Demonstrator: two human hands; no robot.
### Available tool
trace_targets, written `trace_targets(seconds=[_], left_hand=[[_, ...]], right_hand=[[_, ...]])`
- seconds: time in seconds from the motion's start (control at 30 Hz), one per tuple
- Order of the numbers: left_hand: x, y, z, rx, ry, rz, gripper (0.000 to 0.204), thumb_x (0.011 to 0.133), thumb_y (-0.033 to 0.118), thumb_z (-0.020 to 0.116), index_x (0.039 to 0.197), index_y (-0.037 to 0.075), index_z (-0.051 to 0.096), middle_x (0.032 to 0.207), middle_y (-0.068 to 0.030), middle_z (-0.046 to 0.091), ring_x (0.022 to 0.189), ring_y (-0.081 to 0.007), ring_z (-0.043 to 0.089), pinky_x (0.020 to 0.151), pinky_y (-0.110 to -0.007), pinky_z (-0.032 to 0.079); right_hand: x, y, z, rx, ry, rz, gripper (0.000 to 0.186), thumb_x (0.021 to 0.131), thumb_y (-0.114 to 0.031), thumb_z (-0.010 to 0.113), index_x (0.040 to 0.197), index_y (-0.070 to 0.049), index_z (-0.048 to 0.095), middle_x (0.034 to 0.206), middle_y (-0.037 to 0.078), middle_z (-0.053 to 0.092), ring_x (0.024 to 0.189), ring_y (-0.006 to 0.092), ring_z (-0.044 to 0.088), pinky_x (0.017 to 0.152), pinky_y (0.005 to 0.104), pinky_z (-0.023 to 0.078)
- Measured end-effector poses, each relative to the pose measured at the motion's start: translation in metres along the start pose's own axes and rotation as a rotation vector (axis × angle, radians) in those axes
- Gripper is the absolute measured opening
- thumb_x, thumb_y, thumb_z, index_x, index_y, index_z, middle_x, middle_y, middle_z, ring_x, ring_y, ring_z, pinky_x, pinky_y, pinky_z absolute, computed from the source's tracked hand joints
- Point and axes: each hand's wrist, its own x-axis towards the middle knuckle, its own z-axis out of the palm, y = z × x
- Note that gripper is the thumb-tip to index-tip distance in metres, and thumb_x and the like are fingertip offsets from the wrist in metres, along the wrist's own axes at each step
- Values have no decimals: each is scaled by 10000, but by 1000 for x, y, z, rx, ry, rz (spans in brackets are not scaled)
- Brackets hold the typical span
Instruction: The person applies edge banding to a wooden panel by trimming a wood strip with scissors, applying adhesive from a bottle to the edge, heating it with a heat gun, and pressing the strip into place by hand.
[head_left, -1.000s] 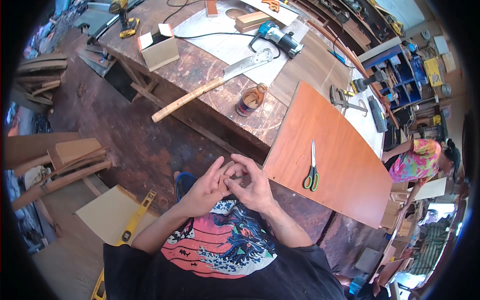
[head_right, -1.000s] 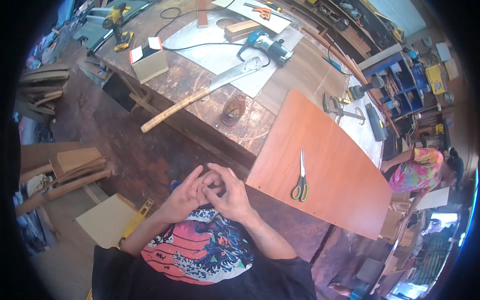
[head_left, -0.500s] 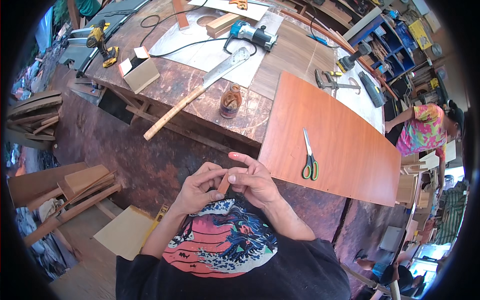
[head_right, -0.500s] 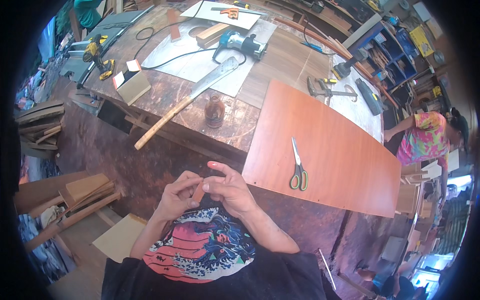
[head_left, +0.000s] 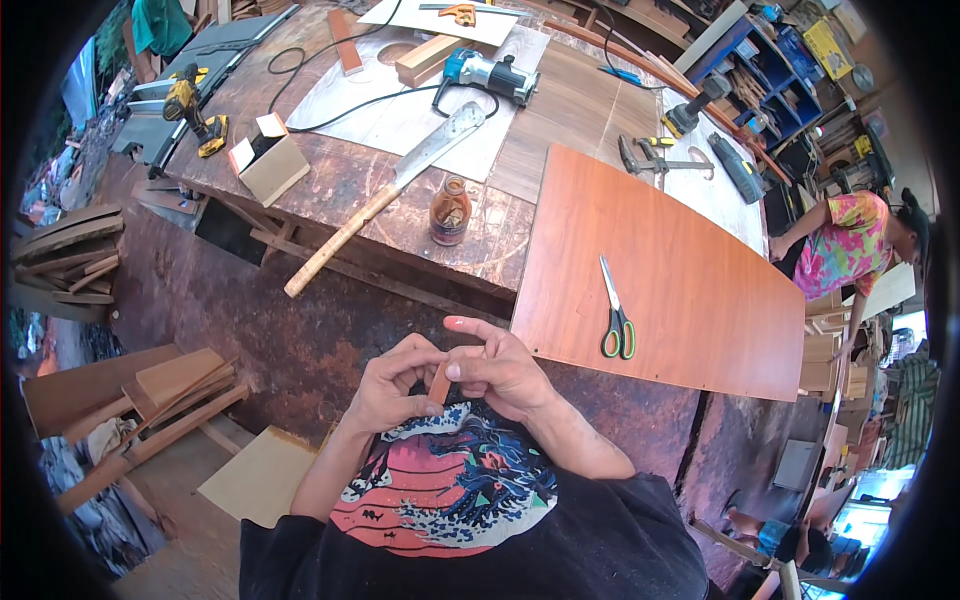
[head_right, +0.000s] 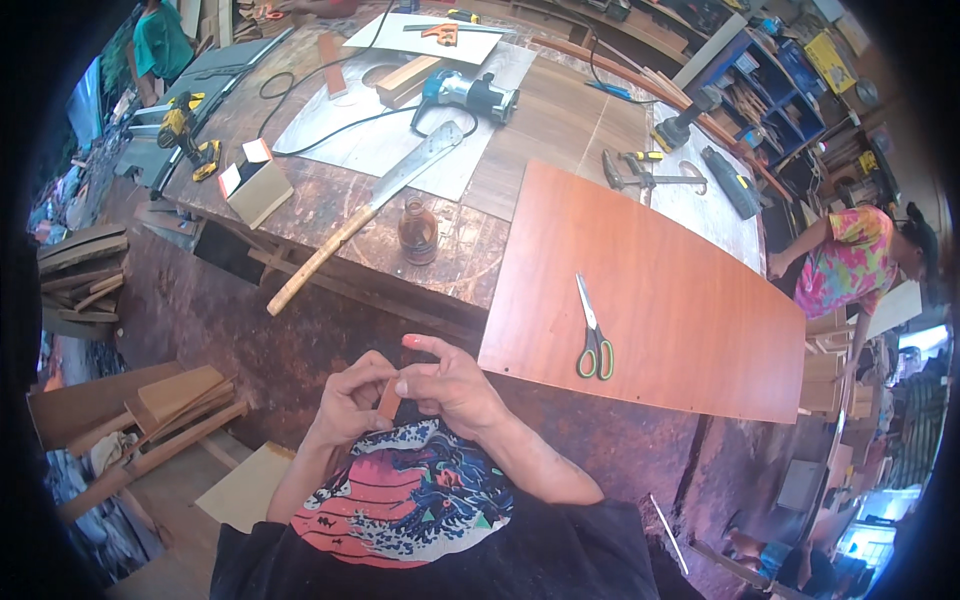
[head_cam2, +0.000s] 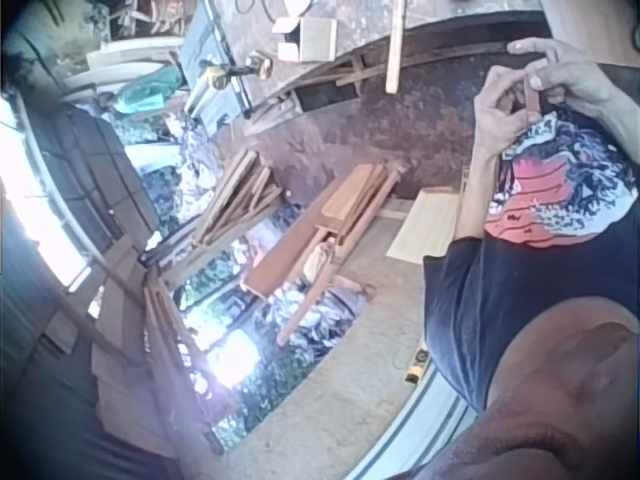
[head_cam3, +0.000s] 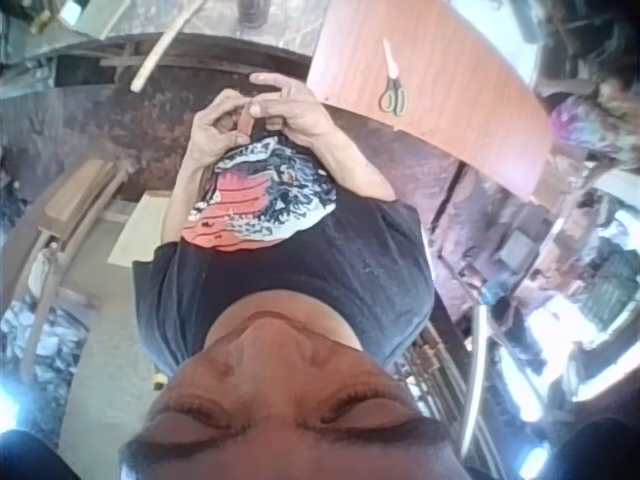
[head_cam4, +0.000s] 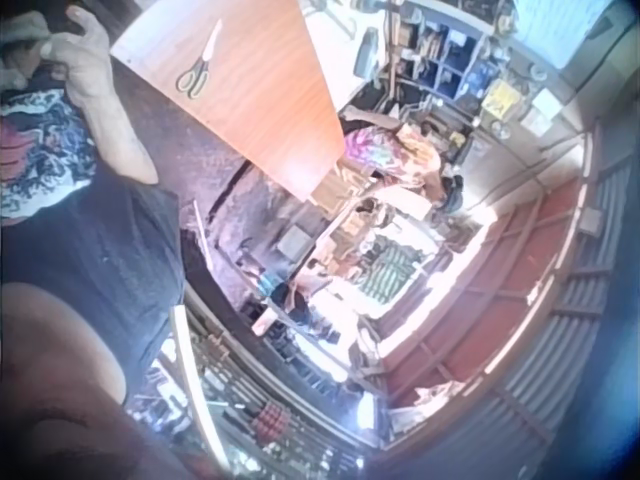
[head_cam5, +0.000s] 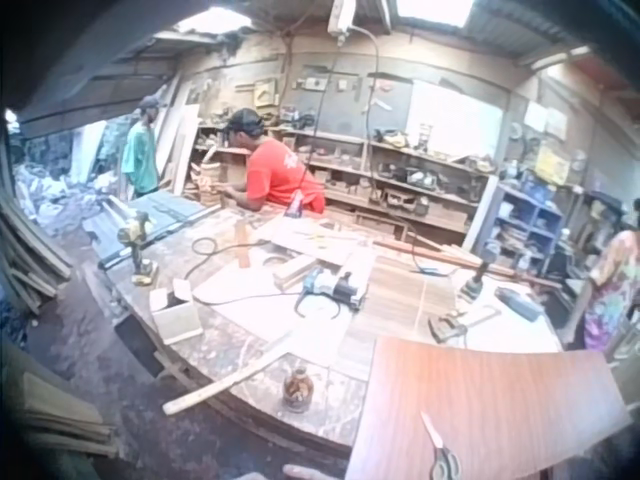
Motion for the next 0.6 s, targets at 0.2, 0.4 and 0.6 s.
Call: trace_targets(seconds=[0.2, 0.4, 0.6], left_hand=[[-1, -14, -7, -138, 75, 78, 618, 758, 171, 952, 1276, -20, 673, 1218, -85, 557, 1036, -191, 634, 898, -346, 545], [-4, -12, -5, -189, 103, 46, 637, 778, 231, 943, 1293, -24, 669, 1254, -105, 564, 1056, -197, 639, 906, -340, 558], [-8, -11, 2, -250, 131, 56, 648, 791, 209, 931, 1328, -33, 660, 1231, -93, 580, 1080, -192, 638, 928, -322, 555]], right_hand=[[-14, 6, 17, -170, 45, -229, 822, 875, 4, 769, 1568, -22, 328, 1088, 96, 673, 781, 96, 561, 693, 256, 460], [-31, 1, 35, -1519, 38, -983, 720, 666, -7, 731, 1371, -141, 665, 949, 78, 503, 879, 271, 503, 803, 411, 411], [-26, 7, 27, -1797, 74, -1026, 754, 668, -47, 715, 1401, -213, 653, 955, 77, 492, 851, 268, 463, 744, 400, 413]])
